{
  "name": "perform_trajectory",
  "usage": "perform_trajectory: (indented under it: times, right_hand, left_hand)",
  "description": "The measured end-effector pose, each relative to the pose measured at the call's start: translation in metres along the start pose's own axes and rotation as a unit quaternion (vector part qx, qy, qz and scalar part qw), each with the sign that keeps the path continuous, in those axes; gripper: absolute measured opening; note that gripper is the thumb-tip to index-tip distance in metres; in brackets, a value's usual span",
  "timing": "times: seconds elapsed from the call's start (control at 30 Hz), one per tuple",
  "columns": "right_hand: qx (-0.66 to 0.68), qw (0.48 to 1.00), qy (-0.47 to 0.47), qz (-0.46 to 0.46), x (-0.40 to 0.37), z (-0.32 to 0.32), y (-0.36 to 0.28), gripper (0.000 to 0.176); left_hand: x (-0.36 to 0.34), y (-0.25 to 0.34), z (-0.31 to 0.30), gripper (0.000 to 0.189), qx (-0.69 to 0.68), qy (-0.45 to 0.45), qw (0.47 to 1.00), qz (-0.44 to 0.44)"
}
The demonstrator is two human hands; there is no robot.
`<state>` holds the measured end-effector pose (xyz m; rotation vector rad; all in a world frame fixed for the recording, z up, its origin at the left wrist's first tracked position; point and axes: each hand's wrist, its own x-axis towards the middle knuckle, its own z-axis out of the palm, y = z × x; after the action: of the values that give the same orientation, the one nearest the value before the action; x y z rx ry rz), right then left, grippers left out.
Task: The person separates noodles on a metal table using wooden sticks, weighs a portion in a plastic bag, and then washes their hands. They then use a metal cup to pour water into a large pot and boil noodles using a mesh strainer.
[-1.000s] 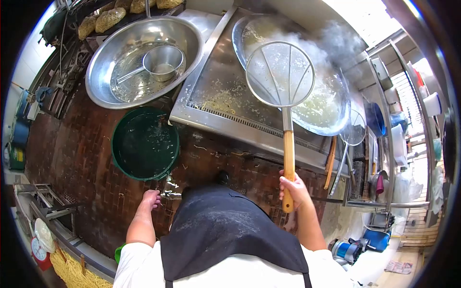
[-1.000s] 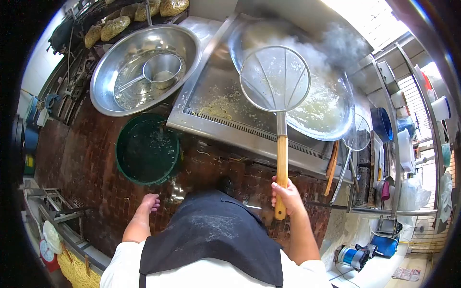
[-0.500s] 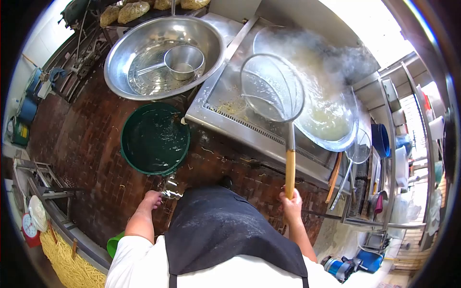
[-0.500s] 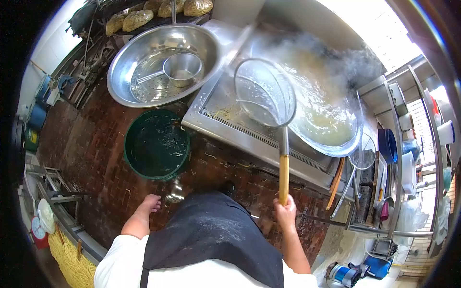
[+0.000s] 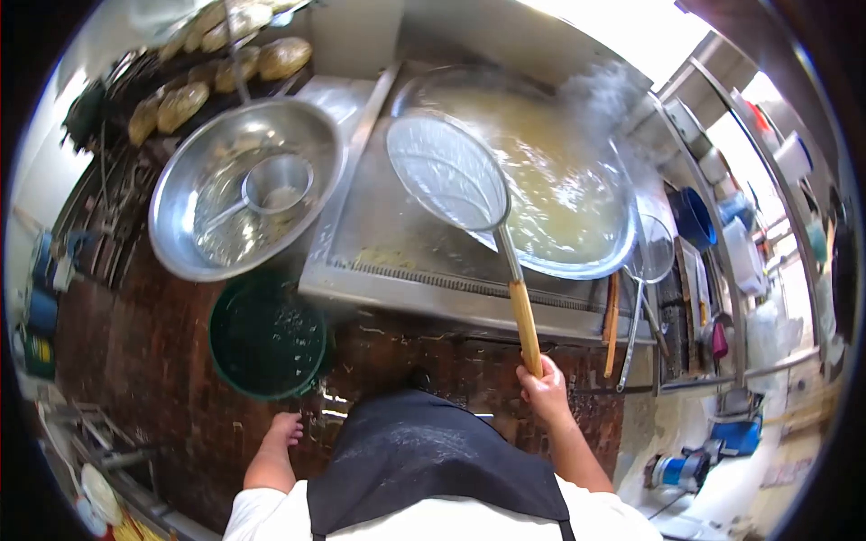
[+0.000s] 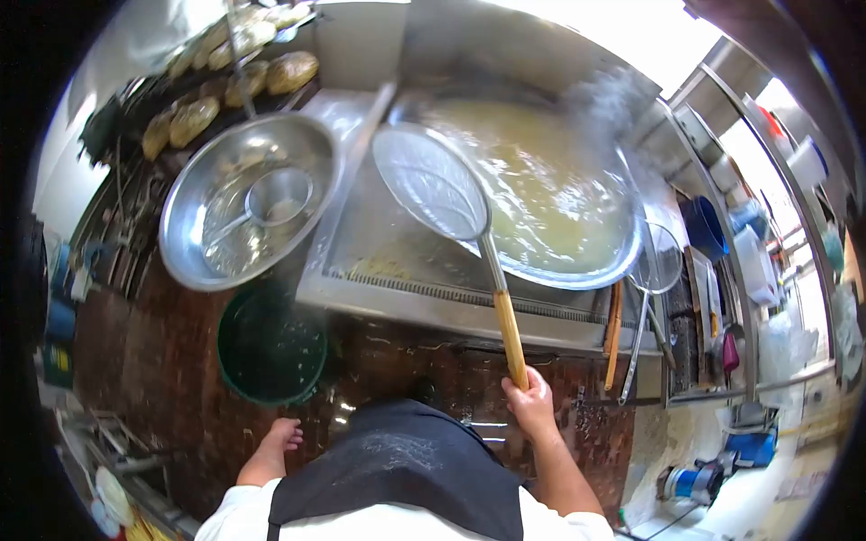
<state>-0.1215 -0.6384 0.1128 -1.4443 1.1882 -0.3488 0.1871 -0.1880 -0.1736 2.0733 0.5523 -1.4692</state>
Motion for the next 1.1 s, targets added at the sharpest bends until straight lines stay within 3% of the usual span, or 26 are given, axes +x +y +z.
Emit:
perform_trajectory:
  times: [0.13, 0.27, 0.37, 0.5, 0.53, 0.6, 0.7, 0.8, 0.83, 0.93, 1.1]
  right_hand:
    - [0.091, 0.995, 0.044, -0.028, 0.049, -0.037, -0.030, 0.018]
    - [0.143, 0.984, 0.108, -0.023, 0.122, -0.103, -0.059, 0.024]
    - [0.096, 0.978, 0.178, -0.054, 0.204, -0.168, -0.084, 0.014]
    - [-0.104, 0.955, 0.273, -0.056, 0.354, -0.272, -0.095, 0.011]
    - [-0.127, 0.970, 0.206, -0.032, 0.390, -0.302, -0.090, 0.007]
    - [-0.296, 0.914, 0.274, 0.035, 0.427, -0.296, -0.114, 0.014]
    - [-0.241, 0.935, 0.246, 0.087, 0.459, -0.241, -0.142, 0.019]
    - [-0.369, 0.917, 0.079, 0.128, 0.527, -0.204, -0.155, 0.016]
    - [-0.372, 0.916, 0.071, 0.128, 0.540, -0.191, -0.163, 0.016]
    - [-0.439, 0.891, -0.018, 0.110, 0.550, -0.152, -0.190, 0.017]
    - [-0.344, 0.929, -0.096, 0.098, 0.531, -0.113, -0.195, 0.013]
  left_hand:
    - [-0.012, 0.052, 0.014, 0.033, 0.010, 0.008, 1.000, 0.027]
    - [-0.023, 0.101, 0.027, 0.031, -0.019, 0.018, 0.997, 0.068]
    - [-0.053, 0.131, 0.039, 0.029, -0.027, 0.031, 0.995, 0.092]
    - [-0.076, 0.130, 0.056, 0.028, -0.052, 0.074, 0.992, 0.089]
    - [-0.080, 0.124, 0.062, 0.028, -0.057, 0.078, 0.992, 0.079]
    - [-0.086, 0.100, 0.070, 0.029, -0.066, 0.074, 0.994, 0.042]
    - [-0.088, 0.063, 0.084, 0.027, -0.067, 0.066, 0.994, -0.057]
    - [-0.097, 0.043, 0.093, 0.025, -0.055, 0.050, 0.991, -0.112]
    - [-0.101, 0.042, 0.095, 0.025, -0.059, 0.052, 0.990, -0.119]
    - [-0.099, 0.051, 0.101, 0.024, -0.106, 0.069, 0.987, -0.097]
    - [-0.095, 0.087, 0.109, 0.024, -0.098, 0.070, 0.993, -0.001]
